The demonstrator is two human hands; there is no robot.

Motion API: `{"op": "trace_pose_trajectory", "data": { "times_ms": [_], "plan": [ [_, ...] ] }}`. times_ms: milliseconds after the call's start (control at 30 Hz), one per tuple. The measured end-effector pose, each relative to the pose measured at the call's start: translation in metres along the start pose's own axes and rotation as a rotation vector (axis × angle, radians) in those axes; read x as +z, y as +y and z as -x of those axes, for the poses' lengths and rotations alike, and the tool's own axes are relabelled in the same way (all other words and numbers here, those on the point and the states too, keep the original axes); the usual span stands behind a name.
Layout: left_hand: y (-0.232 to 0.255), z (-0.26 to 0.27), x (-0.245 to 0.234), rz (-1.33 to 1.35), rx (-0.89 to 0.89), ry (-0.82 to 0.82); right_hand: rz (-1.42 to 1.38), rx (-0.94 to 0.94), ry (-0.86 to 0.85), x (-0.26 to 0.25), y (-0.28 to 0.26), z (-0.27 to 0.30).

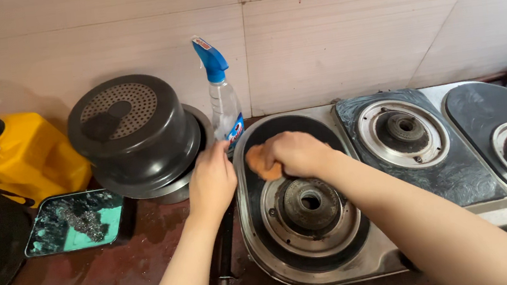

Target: The person wipes the surface of a stove burner with a cloth, then takes the cloth to a sink to rinse and wring it out, and returns to wipe the stove burners again.

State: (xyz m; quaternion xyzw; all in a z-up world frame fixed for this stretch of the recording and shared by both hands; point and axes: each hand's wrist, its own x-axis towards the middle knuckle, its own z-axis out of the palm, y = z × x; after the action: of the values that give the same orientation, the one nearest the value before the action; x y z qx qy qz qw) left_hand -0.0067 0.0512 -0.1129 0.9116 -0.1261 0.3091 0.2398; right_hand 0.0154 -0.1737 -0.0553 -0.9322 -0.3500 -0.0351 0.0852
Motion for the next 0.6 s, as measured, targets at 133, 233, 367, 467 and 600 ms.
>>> {"op": "trace_pose_trajectory", "data": {
  "times_ms": [133, 233, 367, 467, 600],
  "plan": [
    [-0.011, 0.001, 0.017, -0.045, -0.063, -0.136, 0.276, 0.293, -0.040, 0.027, 0.055, 0.015],
    [-0.005, -0.006, 0.012, -0.107, -0.106, -0.161, 0.458, 0.492, -0.141, 0.037, 0.086, 0.020],
    [-0.002, -0.023, -0.010, -0.151, -0.049, -0.025, 0.528, 0.465, -0.094, 0.031, 0.063, 0.019],
    [-0.014, -0.027, -0.010, -0.260, 0.001, 0.040, 0.521, 0.342, -0.058, 0.019, 0.024, 0.018],
    [-0.028, -0.016, -0.003, -0.321, -0.033, -0.021, 0.247, 0.204, -0.109, -0.011, -0.012, 0.017]
  ]
}}
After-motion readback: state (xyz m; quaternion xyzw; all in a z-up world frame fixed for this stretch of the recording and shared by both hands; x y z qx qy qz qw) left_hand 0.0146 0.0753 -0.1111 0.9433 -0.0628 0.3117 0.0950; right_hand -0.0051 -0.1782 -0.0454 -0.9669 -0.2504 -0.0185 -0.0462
